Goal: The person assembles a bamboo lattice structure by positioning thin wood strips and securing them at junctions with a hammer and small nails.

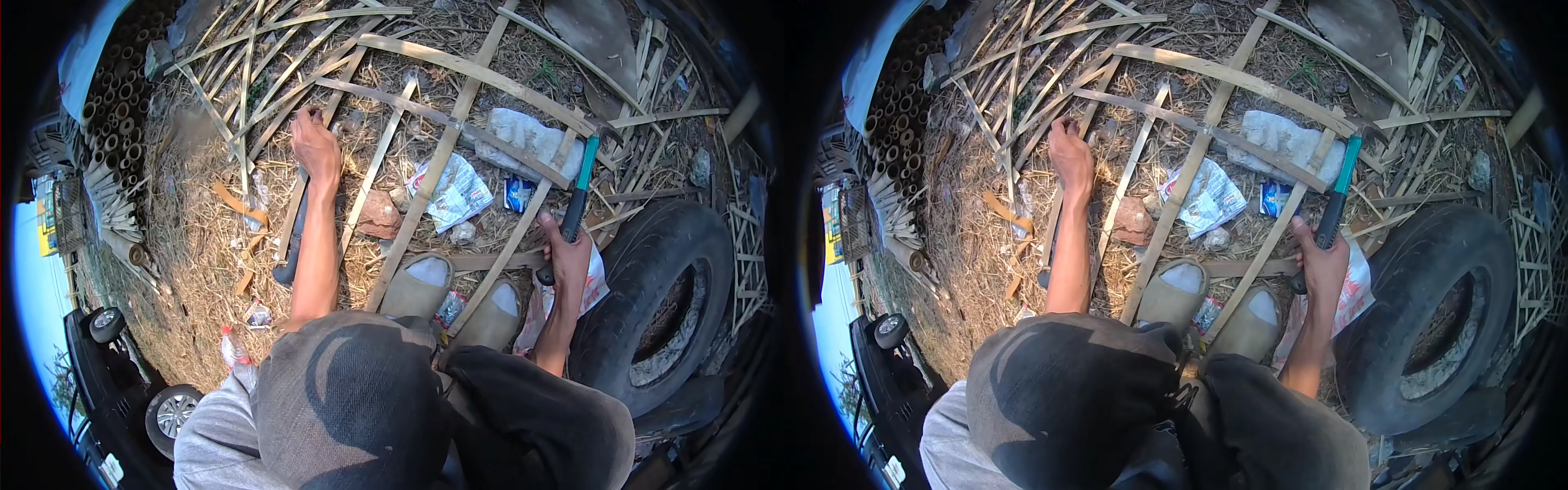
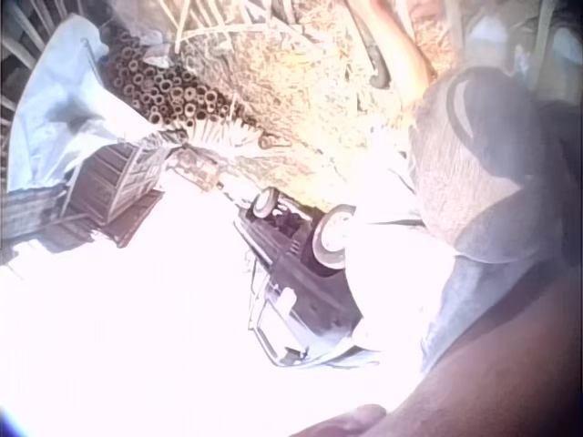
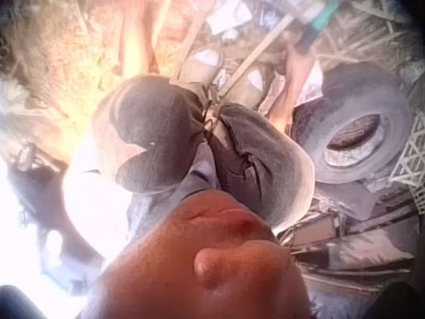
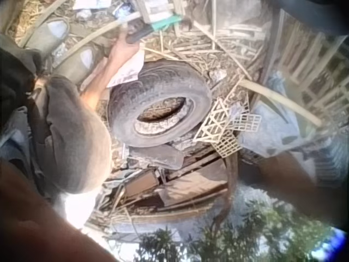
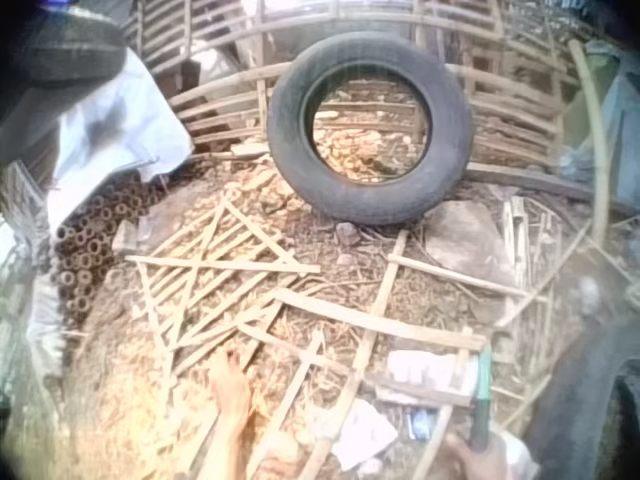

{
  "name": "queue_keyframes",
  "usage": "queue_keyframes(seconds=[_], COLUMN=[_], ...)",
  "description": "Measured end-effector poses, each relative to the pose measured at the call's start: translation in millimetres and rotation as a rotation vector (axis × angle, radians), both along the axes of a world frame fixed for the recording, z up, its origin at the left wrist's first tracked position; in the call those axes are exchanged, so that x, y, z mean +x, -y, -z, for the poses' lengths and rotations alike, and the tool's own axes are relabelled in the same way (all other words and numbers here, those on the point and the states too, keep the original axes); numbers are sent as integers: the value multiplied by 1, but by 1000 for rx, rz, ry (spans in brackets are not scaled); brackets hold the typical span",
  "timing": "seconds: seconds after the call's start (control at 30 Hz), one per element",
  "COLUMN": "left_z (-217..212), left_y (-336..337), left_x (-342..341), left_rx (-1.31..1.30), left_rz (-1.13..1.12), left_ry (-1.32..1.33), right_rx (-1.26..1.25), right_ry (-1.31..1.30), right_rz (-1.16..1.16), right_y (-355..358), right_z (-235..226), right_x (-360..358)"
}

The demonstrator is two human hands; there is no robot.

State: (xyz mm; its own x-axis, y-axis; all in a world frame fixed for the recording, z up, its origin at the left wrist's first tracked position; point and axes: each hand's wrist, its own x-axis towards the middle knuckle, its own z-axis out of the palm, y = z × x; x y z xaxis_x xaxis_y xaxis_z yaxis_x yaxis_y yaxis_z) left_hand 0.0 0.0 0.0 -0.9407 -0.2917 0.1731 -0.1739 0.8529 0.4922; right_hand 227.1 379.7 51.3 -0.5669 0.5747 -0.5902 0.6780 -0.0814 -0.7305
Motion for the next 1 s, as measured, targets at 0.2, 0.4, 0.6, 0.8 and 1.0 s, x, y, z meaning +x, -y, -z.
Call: queue_keyframes(seconds=[0.2, 0.4, 0.6, 0.8, 1.0], left_z=[-52, -11, 11, 13, -10], left_y=[-162, -210, -220, -213, -239], left_x=[31, 27, 23, 12, 3], left_rx=[558, 236, 113, 50, 110], left_rz=[657, 1071, 1085, 1025, 1035], left_ry=[-169, -210, -240, -251, -107], right_rx=[146, 164, 157, 96, 164], right_ry=[-31, -128, -138, -104, -34], right_rz=[109, 218, 259, 288, 197], right_y=[-9, 4, -19, -35, -68], right_z=[-10, 12, 20, 25, 41], right_x=[4, -28, -44, -50, -54])
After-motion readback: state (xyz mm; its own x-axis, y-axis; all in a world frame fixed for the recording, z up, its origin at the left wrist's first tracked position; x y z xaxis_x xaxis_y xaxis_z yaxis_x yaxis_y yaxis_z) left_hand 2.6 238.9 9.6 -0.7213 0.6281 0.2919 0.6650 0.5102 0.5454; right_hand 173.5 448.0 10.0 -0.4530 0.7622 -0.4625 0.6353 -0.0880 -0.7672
